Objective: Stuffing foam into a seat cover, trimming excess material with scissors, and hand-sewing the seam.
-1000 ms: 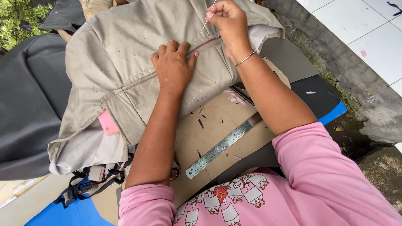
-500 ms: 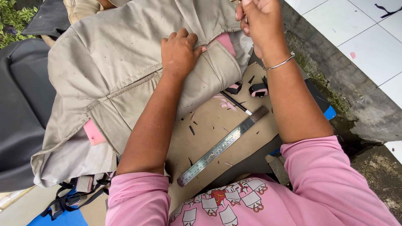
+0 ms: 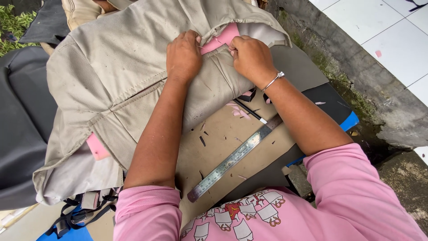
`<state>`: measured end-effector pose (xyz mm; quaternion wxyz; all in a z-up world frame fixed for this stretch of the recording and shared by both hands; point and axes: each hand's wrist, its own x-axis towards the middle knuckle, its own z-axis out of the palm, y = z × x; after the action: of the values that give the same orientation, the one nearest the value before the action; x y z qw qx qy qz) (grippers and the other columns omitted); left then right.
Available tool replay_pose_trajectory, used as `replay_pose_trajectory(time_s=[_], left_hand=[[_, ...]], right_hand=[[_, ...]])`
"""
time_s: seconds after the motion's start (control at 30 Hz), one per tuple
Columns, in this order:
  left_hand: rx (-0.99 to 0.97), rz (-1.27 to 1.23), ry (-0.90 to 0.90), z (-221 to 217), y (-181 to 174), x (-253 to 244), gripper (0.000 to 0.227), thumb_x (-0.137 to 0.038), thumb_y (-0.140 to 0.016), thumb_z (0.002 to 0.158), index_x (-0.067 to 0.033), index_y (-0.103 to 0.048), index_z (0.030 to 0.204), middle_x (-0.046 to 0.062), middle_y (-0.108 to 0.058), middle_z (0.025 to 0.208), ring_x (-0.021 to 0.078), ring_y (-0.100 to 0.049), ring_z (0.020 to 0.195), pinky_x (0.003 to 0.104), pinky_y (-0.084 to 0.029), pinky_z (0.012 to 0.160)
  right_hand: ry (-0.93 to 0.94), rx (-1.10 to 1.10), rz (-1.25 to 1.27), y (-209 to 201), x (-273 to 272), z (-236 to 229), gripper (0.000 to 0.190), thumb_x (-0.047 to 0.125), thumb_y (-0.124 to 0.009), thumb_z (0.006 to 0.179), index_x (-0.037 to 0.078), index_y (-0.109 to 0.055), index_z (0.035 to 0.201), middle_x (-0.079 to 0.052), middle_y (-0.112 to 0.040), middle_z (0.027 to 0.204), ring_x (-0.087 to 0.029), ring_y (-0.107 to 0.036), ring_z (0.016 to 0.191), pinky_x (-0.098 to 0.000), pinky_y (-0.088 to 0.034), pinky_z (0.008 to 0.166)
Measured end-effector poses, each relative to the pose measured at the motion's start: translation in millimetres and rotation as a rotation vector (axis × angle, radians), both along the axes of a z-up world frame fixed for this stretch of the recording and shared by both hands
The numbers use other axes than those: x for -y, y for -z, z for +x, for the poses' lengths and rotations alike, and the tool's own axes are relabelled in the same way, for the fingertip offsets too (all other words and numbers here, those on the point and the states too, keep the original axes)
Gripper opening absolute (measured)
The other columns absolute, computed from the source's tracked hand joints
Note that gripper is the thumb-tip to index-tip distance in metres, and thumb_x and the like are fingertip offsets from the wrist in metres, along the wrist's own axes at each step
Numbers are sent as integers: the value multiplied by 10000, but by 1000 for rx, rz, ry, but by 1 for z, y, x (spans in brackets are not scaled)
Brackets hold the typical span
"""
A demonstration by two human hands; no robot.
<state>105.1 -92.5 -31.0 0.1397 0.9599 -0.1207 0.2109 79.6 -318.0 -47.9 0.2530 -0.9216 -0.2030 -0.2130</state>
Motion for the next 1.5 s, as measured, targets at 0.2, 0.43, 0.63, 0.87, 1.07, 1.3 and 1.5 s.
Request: replay_pose_trajectory(time_s=[0.2, 0.43, 0.63, 0.87, 1.07, 1.3, 1.5], left_hand=[[-74, -82, 3, 3, -6, -2, 228, -246, -472, 1032, -63, -606, 1005, 208, -698, 971, 479, -639, 844, 600, -465, 729], [-51, -91, 21, -9, -9, 1, 224, -236, -460, 1040, -62, -598, 1010, 185, -683, 999, 454, -637, 868, 583, -455, 742], [-94, 59, 169, -25, -16, -1, 209, -357, -623, 981, -154, -633, 1030, 83, -634, 1027, 356, -594, 979, 514, -422, 871], [-141, 102, 209, -87, -49, -31, 554, -356, -820, 849, -119, -583, 1290, 147, -462, 1348, 386, -433, 1219, 547, -380, 1006], [-88, 231, 73, -158, -51, -101, 636, -441, -839, 816, -111, -636, 1321, 187, -451, 1449, 421, -373, 1325, 615, -279, 1051], [129, 156, -491, -291, -87, -180, 698, -357, -997, 866, -110, -642, 1414, 249, -304, 1558, 457, -216, 1428, 704, -219, 1092], [-378, -12, -1148, -353, -64, -281, 1093, -437, -916, 800, -53, -250, 1578, 264, -262, 1616, 437, -233, 1455, 700, -155, 1095]], right_hand=[[34, 94, 71, 8, -21, 11, 97, 31, -645, 891, 113, -594, 897, -65, -652, 887, -351, -605, 660, -497, -428, 490], [-7, 56, 173, 16, 0, 25, 154, -2, -657, 890, 152, -645, 885, 15, -679, 905, -263, -644, 775, -443, -469, 604], [-148, -304, 577, -34, 19, -11, 176, -59, -575, 1025, 106, -623, 985, -1, -659, 803, -73, -634, 663, -227, -535, 602], [-266, -145, 352, -36, 27, -25, 122, -21, -584, 1010, 101, -599, 1007, -12, -647, 901, -158, -556, 758, -339, -444, 698], [-430, -94, 155, -12, -2, -43, 112, -49, -571, 965, 46, -597, 1018, -86, -707, 986, -267, -659, 908, -395, -475, 770], [-440, -39, 209, -34, -36, -75, 100, -52, -557, 1051, 19, -610, 1098, -84, -686, 959, -233, -630, 848, -379, -478, 791], [-883, 122, 68, -79, -140, -147, 160, 13, -659, 957, -10, -674, 1115, -114, -696, 978, -243, -664, 781, -396, -527, 691]])
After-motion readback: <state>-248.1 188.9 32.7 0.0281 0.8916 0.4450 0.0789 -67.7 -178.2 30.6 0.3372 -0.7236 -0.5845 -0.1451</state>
